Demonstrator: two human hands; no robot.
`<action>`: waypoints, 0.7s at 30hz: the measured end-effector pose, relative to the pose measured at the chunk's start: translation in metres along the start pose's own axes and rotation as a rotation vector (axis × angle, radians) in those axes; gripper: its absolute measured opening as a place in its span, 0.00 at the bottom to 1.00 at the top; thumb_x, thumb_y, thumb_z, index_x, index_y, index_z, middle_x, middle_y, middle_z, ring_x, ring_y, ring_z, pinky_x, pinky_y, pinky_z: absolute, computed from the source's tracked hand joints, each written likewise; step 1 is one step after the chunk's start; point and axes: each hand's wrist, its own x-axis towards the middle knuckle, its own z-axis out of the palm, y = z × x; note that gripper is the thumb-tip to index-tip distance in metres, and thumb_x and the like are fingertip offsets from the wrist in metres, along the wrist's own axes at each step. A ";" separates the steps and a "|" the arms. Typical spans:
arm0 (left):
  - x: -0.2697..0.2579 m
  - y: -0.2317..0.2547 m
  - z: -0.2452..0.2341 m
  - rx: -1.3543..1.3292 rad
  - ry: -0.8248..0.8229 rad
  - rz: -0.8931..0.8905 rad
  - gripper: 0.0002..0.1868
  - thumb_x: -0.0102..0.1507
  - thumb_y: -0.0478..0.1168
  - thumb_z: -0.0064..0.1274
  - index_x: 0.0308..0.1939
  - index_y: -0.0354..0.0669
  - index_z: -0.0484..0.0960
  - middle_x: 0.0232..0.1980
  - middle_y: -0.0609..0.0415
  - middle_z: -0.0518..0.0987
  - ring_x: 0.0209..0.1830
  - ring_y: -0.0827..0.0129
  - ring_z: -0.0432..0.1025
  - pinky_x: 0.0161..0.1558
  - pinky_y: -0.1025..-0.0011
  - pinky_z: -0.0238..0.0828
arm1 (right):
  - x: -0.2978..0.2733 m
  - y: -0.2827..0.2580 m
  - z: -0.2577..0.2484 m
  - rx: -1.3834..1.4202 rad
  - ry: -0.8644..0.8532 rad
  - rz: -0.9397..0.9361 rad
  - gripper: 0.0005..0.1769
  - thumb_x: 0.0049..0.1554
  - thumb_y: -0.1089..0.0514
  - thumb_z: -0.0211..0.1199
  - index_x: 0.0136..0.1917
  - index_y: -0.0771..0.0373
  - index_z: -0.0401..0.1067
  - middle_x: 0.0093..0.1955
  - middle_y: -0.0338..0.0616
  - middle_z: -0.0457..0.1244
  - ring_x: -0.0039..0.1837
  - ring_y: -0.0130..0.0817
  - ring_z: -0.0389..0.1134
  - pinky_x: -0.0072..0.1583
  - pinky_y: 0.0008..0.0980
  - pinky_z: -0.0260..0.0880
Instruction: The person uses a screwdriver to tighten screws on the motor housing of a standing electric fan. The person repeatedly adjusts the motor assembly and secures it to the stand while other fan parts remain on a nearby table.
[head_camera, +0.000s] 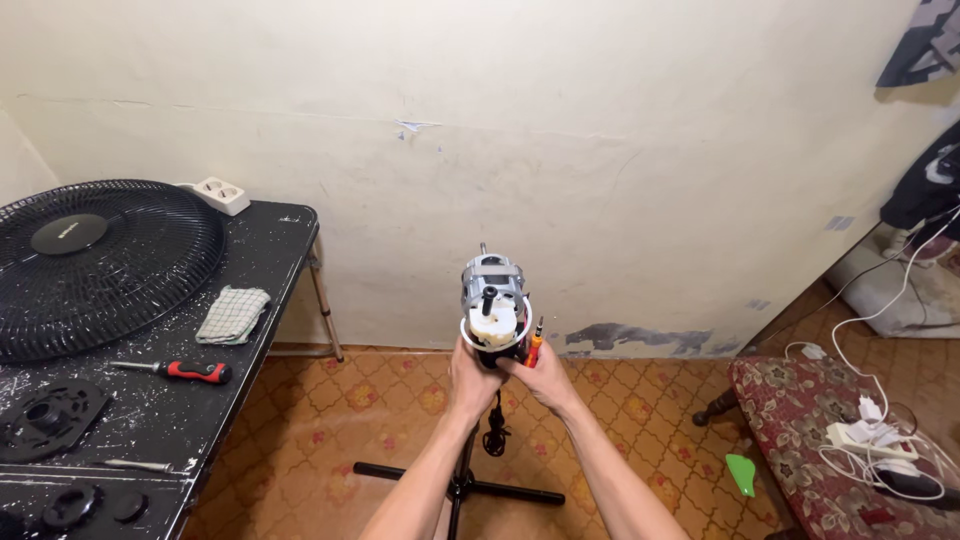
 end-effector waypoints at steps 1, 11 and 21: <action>-0.002 0.000 0.000 0.022 -0.002 -0.010 0.37 0.47 0.35 0.67 0.60 0.43 0.73 0.55 0.48 0.82 0.56 0.58 0.77 0.54 0.61 0.75 | -0.002 0.005 -0.001 0.001 -0.008 -0.011 0.26 0.54 0.64 0.69 0.65 0.68 0.68 0.59 0.40 0.68 0.60 0.26 0.67 0.63 0.30 0.68; 0.027 0.011 -0.059 0.113 -0.381 0.213 0.82 0.40 0.61 0.76 0.80 0.44 0.30 0.81 0.37 0.39 0.82 0.42 0.38 0.73 0.47 0.39 | -0.009 0.044 -0.010 -0.030 0.068 -0.036 0.20 0.59 0.66 0.63 0.64 0.69 0.67 0.59 0.41 0.68 0.60 0.27 0.68 0.62 0.31 0.68; 0.070 0.080 -0.055 0.380 -0.348 0.782 0.47 0.44 0.58 0.74 0.67 0.62 0.74 0.75 0.45 0.66 0.78 0.37 0.56 0.73 0.47 0.60 | -0.043 0.038 0.030 0.116 0.466 -0.027 0.13 0.62 0.63 0.64 0.46 0.67 0.58 0.37 0.33 0.55 0.36 0.22 0.57 0.38 0.26 0.70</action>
